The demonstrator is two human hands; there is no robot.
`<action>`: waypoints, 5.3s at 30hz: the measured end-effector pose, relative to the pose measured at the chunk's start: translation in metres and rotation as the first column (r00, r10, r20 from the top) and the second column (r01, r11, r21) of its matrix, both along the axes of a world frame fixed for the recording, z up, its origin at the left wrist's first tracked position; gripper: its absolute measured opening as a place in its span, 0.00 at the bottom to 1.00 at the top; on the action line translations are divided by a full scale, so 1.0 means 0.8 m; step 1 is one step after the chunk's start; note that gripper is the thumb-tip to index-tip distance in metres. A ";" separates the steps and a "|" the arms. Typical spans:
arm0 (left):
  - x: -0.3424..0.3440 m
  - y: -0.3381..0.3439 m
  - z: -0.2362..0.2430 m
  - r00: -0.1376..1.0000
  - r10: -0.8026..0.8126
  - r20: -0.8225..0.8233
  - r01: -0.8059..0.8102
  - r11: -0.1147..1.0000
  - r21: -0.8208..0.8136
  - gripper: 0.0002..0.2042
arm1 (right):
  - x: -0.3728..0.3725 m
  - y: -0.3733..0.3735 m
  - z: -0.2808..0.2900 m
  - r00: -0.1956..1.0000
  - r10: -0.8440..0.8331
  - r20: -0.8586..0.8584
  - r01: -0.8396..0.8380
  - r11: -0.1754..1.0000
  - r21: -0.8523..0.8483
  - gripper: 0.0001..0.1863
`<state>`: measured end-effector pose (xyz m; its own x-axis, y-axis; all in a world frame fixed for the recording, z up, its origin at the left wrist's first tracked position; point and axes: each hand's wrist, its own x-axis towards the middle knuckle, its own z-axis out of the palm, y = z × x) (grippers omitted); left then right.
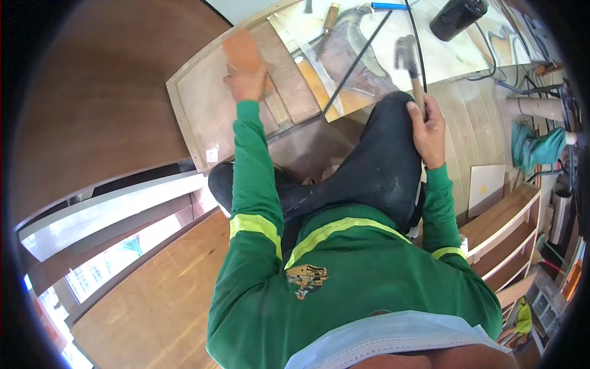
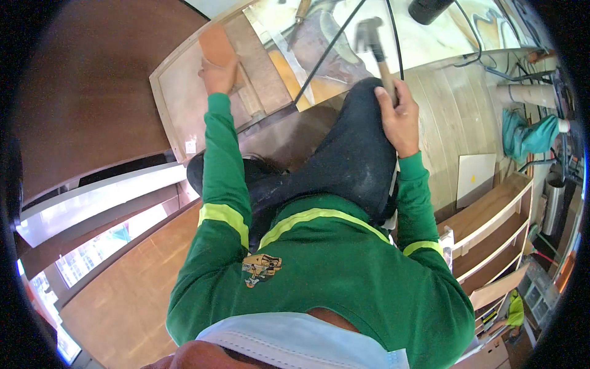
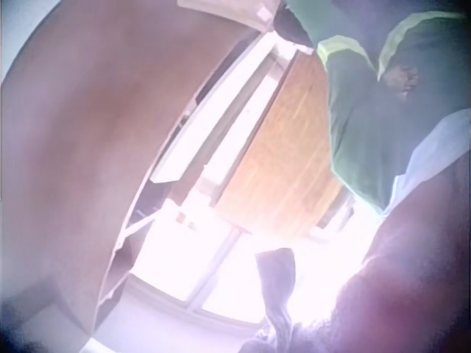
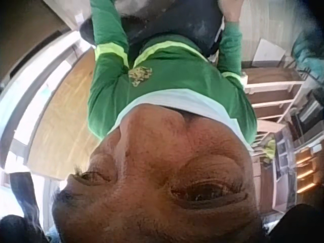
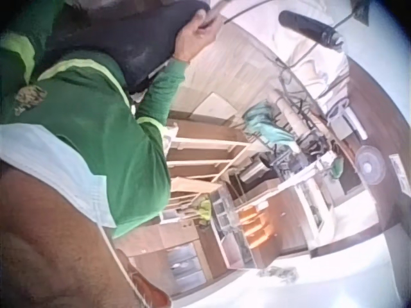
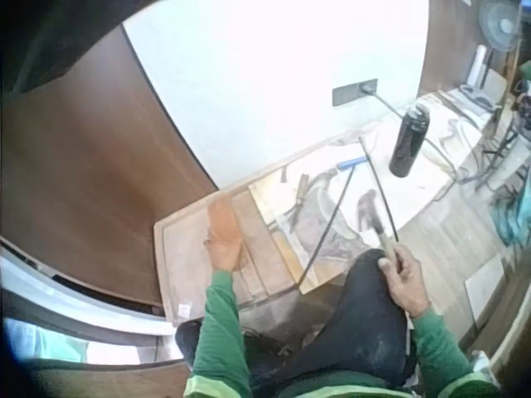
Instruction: The person is installing wooden panels onto a curved wooden structure. They use a hammer and a small wooden block to tap the panels into place, ensuring a tight fit. The person also uses a black strap to secure the structure during the process.
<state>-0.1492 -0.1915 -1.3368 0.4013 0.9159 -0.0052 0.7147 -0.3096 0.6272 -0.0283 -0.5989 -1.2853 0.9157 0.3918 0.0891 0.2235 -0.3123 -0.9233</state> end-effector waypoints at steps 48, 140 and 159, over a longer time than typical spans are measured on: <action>-0.024 -0.015 0.028 0.942 -0.083 0.325 0.159 0.963 -0.216 0.56 | -0.018 0.001 0.002 0.991 0.126 0.046 -0.125 0.992 -0.023 0.17; 0.081 0.129 -0.020 0.904 -0.148 -0.402 0.154 0.988 -0.016 0.63 | 0.073 0.301 -0.014 0.244 0.966 0.083 -0.550 0.209 -0.809 0.19; 0.078 0.135 -0.012 0.901 -0.144 -0.408 0.147 0.989 -0.025 0.65 | 0.082 0.304 -0.010 0.154 0.984 0.087 -0.573 0.161 -0.803 0.21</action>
